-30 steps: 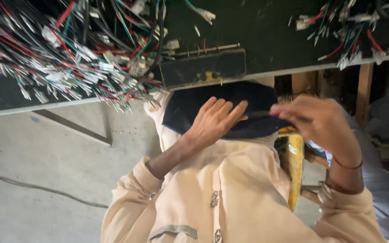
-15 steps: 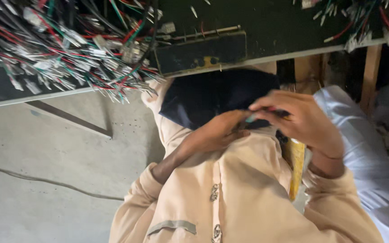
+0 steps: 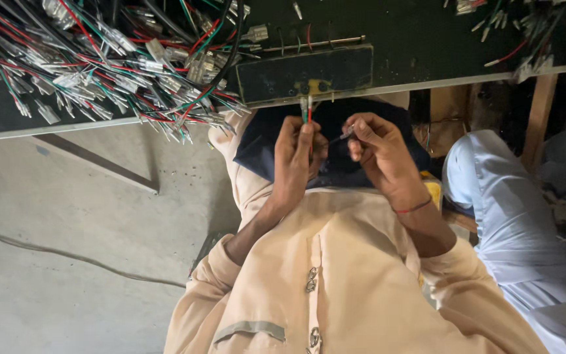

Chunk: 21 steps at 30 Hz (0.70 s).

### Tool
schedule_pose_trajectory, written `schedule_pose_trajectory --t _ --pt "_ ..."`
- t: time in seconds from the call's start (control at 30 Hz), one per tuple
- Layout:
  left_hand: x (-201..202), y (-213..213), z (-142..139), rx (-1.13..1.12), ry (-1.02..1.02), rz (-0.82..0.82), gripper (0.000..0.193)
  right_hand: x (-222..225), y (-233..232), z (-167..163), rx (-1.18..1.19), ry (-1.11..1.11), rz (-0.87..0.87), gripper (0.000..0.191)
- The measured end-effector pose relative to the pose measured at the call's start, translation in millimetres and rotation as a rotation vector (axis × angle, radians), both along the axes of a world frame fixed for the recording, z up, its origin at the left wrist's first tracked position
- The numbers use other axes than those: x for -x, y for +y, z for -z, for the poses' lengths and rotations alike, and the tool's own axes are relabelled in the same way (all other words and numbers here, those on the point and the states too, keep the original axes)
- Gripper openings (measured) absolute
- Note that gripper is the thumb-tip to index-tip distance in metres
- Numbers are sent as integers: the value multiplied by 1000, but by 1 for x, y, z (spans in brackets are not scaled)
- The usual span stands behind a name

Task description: The person sits at a workbench covered with wire harnesses and joins wires by hand, twisting exposed wire ends together and fitting them into white connector housings. They place completed connections onto a small jig on the bench and pick up new harnesses to continue the same joining work.

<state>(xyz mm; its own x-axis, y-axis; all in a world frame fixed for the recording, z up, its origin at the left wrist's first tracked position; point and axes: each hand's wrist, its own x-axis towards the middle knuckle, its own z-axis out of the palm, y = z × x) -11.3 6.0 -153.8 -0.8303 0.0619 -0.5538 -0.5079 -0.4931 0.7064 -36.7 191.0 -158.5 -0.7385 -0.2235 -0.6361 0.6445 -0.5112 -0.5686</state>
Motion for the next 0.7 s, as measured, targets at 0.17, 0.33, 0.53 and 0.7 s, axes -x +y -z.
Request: schedule_pose_trajectory --t 0.17,0.33,0.53,0.7 --pt "6 -1 8 -6 39 49 25 13 -14 4 -162 13 -107 30" --pt "2 -6 18 48 70 -38 21 40 -8 -5 -146 150 -359 32" --pt "5 -15 20 -98 87 -88 23 39 -15 -7 -170 117 -268 27" --pt "8 -12 12 -187 76 -147 20 35 -27 -10 -263 176 -185 27"
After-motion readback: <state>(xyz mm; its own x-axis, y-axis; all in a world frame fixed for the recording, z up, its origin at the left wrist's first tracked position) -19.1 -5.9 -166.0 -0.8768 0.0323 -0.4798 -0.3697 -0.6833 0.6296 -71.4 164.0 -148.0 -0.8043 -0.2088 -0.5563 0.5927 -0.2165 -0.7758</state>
